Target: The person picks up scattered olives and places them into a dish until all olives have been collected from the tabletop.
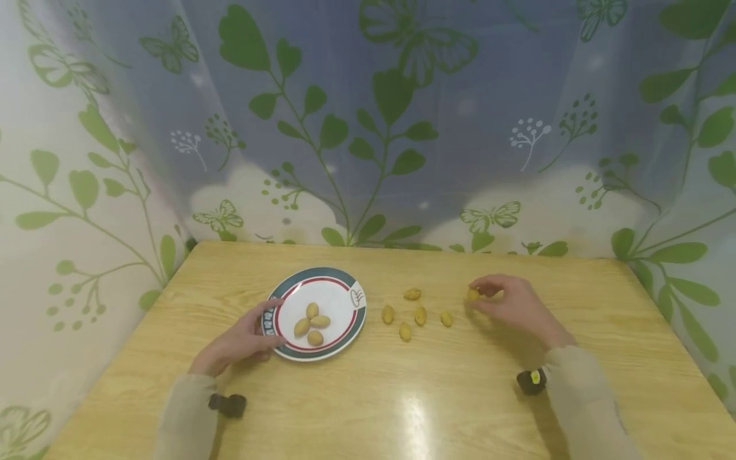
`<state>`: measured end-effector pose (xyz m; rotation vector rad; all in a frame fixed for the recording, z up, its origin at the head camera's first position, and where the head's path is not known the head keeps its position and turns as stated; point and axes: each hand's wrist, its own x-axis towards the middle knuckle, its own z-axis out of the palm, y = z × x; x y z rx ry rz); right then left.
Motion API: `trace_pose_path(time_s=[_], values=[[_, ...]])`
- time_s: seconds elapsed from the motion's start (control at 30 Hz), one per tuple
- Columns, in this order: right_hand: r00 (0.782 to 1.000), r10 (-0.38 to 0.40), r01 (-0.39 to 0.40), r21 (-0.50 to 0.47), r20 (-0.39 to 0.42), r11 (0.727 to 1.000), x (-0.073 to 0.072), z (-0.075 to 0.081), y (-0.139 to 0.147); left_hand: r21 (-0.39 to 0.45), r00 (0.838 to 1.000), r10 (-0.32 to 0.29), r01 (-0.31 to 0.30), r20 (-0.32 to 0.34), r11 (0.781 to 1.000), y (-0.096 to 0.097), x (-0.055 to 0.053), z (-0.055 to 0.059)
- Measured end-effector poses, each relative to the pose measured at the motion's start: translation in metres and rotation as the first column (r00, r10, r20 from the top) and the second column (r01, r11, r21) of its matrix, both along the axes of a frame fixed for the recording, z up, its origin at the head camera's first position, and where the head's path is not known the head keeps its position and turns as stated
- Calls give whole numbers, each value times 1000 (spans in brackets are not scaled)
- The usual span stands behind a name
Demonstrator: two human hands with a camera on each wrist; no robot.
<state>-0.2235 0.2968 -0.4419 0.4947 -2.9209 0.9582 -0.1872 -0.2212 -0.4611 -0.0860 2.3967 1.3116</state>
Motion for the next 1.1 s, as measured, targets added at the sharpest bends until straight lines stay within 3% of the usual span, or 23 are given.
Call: trace_pose_path(time_s=[0.57,1.1], values=[[999,47,-47,-45,-10,998,-2,12,-33,5,1000,-10,10,-3,1000,-1,-1,1],[995,100,-101,-80,-15,992,1,10,-65,5,1000,-15,15,-7,1000,1,-1,0]])
